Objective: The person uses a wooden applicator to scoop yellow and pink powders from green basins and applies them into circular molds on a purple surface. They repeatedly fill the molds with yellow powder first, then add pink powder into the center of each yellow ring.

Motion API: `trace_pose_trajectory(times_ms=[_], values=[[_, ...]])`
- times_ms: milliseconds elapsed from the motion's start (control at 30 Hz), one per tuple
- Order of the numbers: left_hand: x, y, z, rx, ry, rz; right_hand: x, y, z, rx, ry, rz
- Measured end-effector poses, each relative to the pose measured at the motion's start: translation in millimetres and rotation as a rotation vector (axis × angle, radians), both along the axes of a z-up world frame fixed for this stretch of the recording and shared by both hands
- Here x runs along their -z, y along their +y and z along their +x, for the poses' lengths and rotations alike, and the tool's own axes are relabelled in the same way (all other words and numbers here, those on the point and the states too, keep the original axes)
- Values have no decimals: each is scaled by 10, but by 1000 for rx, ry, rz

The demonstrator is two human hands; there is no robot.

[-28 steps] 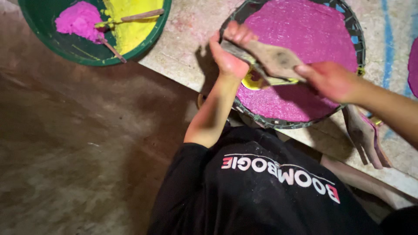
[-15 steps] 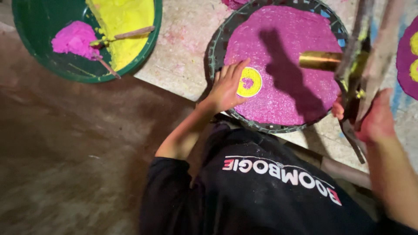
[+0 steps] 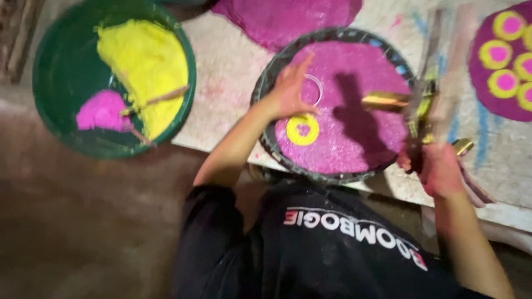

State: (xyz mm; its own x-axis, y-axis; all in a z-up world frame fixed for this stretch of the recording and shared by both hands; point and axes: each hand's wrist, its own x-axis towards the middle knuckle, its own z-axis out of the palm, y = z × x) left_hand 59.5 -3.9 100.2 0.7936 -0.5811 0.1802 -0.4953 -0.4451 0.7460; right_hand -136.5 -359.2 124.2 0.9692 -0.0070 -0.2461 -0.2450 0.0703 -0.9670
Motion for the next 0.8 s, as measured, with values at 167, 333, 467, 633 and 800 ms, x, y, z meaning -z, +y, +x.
trace_pose_trajectory(times_ms=[167, 333, 467, 633, 800], values=[[-536, -301, -642, 372, -170, 71, -948, 519, 35, -435, -432, -755], [-1164, 68, -1204, 846, 226, -228, -2008, 1021, 101, -709, -1175, -1165], [-1516, 64, -1441, 836, 87, 239, -2114, 1056, 180, -1033, -1192, -938], [-1814, 248, -1972, 649, 83, 128, -1908, 953, -95, -1355, -514, -521], [-1419, 411, -2267, 465, 91, 45, -1783, 839, -141, -1398, -347, -308]])
